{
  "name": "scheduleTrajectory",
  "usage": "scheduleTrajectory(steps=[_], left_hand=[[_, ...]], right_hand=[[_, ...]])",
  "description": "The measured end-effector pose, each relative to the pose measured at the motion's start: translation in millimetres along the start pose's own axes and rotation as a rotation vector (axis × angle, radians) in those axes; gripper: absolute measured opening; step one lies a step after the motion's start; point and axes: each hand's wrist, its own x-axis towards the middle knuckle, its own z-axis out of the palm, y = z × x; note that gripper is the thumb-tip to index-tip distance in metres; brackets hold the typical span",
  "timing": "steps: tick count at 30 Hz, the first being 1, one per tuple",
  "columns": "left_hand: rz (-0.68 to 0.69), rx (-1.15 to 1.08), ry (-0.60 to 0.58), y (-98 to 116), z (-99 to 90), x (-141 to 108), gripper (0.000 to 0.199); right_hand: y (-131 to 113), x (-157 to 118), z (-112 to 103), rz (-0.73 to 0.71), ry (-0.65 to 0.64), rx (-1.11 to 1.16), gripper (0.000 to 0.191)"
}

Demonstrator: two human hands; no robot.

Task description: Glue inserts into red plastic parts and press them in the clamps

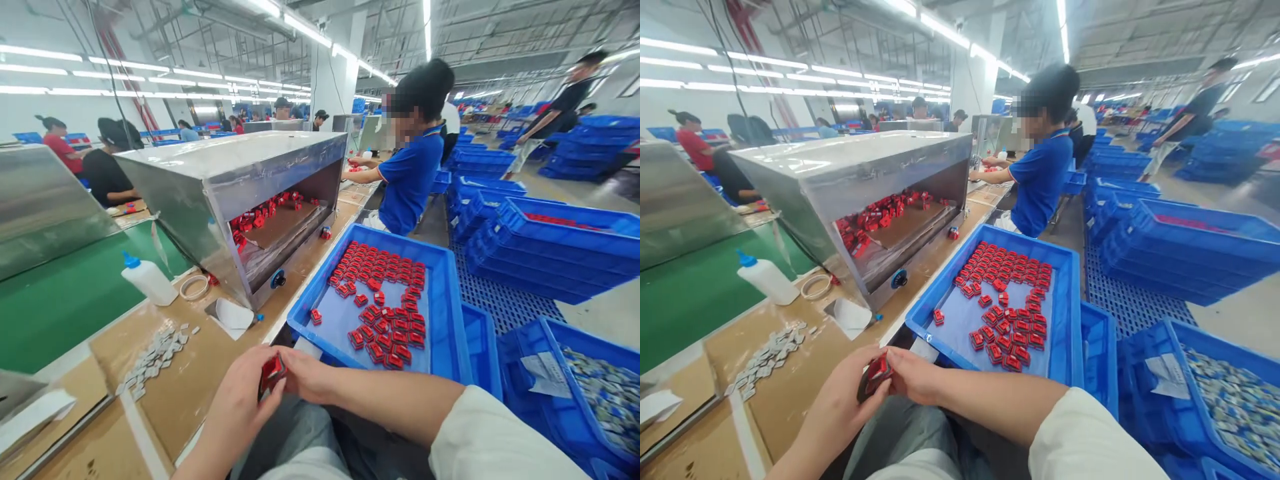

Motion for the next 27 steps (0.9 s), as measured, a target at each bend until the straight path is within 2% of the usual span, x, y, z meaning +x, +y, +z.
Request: scheduleTrajectory(steps=[4, 7, 9, 13, 15, 19, 21, 25, 27], left_hand=[[-0.084, -0.077, -0.048, -4, 0.5, -18, 0.032], [-0.198, -0.137, -0.057, -13, -3.0, -41, 0.032], [-0.306, -0.157, -0.021, -22, -6.3, -57, 0.031], [-0.486, -0.176, 0.052, -36, -10.3, -82, 0.031], [-0.475, -0.192, 0.018, -35, -10.6, -85, 0.032], [-0.321, -0.265, -0.142, -24, -8.8, -78, 0.033], [-0.292, -0.268, -0.189, -22, -7.9, -75, 0.033], [-0.338, -0.138, -0.100, -34, -10.3, -81, 0.034], [-0.374, -0.045, -0.060, -43, -13.3, -89, 0.035]], right_hand=[[7, 2, -5, 0.043, -0.070, -0.038, 0.079], [9, 4, -11, 0.149, -0.122, -0.073, 0.080], [7, 5, -14, 0.199, -0.132, -0.102, 0.077], [3, 5, -13, 0.193, -0.081, -0.163, 0.073], [2, 4, -12, 0.194, -0.087, -0.197, 0.074], [4, 4, -13, 0.160, -0.196, -0.333, 0.081], [5, 3, -14, 0.122, -0.181, -0.406, 0.077], [6, -6, -13, 0.046, -0.043, -0.492, 0.070], [-4, -7, -16, -0.019, 0.066, -0.525, 0.064]])
